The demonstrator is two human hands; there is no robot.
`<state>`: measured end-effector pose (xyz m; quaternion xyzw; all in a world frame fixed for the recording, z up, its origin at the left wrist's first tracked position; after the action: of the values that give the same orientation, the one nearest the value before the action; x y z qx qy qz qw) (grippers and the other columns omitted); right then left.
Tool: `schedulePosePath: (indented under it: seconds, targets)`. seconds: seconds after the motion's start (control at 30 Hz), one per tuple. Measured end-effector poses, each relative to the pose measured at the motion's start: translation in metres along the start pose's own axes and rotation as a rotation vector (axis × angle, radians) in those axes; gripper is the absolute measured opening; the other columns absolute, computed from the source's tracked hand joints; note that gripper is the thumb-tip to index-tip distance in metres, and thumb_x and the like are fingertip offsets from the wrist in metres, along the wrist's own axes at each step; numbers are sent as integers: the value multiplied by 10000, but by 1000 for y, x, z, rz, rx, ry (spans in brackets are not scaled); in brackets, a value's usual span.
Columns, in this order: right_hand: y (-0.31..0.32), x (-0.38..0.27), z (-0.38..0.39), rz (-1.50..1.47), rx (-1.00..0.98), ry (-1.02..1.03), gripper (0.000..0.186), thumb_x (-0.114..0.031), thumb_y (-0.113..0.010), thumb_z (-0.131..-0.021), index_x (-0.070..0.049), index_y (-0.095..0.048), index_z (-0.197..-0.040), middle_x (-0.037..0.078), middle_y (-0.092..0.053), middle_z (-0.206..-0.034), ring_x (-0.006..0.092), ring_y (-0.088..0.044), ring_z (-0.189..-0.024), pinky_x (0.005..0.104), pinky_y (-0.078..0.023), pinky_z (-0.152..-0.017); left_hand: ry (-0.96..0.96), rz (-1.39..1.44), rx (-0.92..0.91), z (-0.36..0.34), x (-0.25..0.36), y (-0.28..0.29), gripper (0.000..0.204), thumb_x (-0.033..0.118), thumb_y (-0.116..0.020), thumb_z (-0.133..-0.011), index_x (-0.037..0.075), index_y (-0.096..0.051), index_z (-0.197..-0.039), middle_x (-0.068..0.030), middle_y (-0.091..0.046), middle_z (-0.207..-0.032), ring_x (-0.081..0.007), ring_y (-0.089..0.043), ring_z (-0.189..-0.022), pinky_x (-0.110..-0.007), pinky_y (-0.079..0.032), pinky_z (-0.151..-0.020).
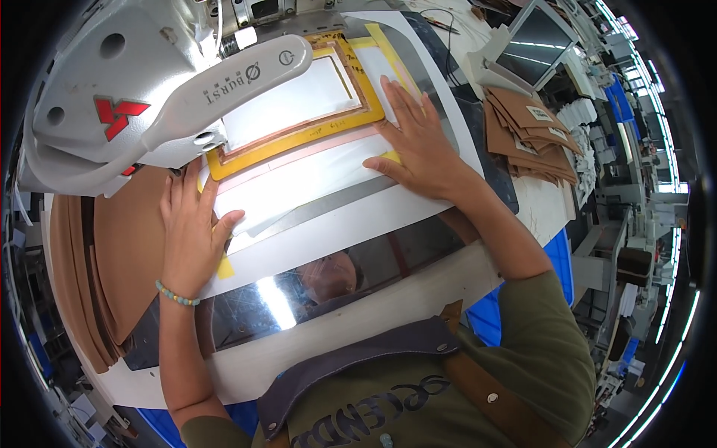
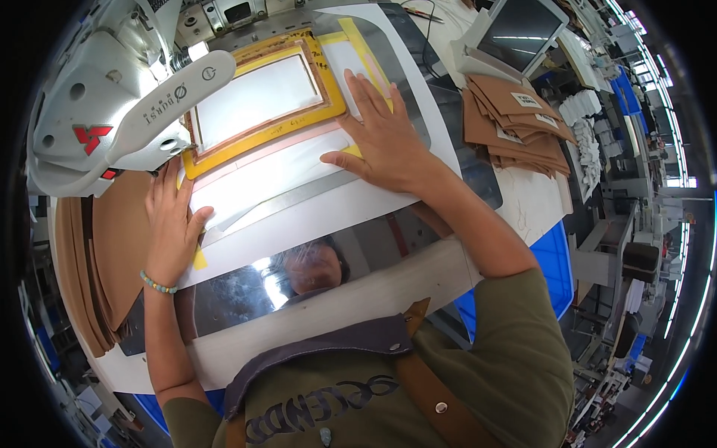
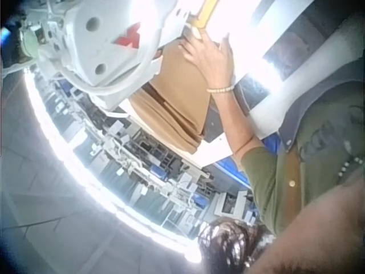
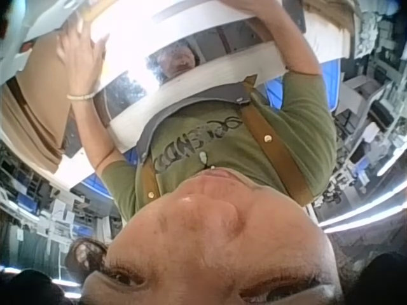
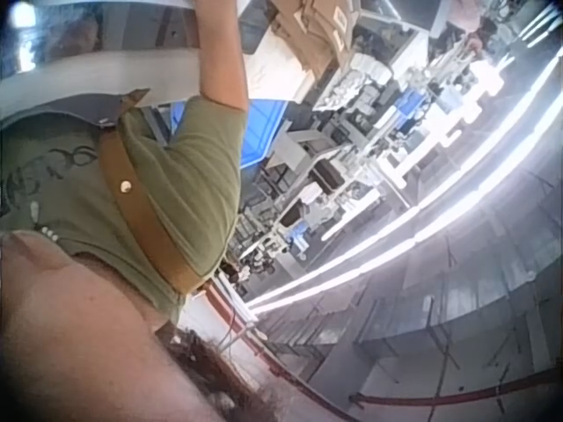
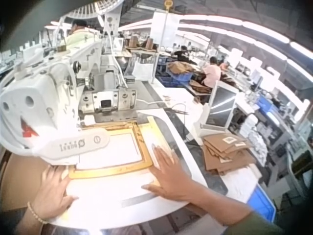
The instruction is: The recorder uses an industrial sewing machine to sew patches onto leather panels.
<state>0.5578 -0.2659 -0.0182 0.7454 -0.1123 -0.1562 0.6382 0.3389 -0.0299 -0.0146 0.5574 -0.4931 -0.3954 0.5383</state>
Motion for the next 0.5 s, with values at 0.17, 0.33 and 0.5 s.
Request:
schedulePosePath:
  seconds: [0.17, 0.33, 0.5]
  targets:
    - [0, 17, 5, 150, 118, -112, 858, -664, -435, -1089, 78, -517, -1512, 331, -247, -1721, 432, -188, -1643, 666, -178, -1281, 4, 20, -2, -2, 1, 1, 700, 478, -599, -1037, 28, -518, -1568, -230, -368, -1699, -433, -289, -1580, -561, -169, -1310]
    - [68, 16, -21, 70, 315, 9, 506, -166, -585, -1003, 54, -557, -1458, 287, -560, -1499, 419, -513, -1401, 545, -414, -1155, 12, 22, 23, 2, 0, 1, 691, 449, -629, -1022, -12, -543, -1530, -229, -344, -1723, -438, -267, -1595, -564, -156, -1314]
    - [52, -18, -86, -396, 9, 165, 269, -12, -526, -994, -50, -704, -1192, 126, -686, -1171, 307, -588, -1141, 440, -462, -1038, -22, 18, 78, 0, 2, 5, 710, 517, -642, -1018, 12, -575, -1513, -268, -420, -1649, -462, -371, -1504, -592, -185, -1294]
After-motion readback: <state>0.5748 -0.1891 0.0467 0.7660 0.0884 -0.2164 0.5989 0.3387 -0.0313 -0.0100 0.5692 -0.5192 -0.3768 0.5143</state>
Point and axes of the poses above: each hand's wrist, its own z-axis away from the middle knuckle, its own y-axis out of the back of the hand, x = y × z, the point moved 9 cm from there along -z, towards the middle knuckle
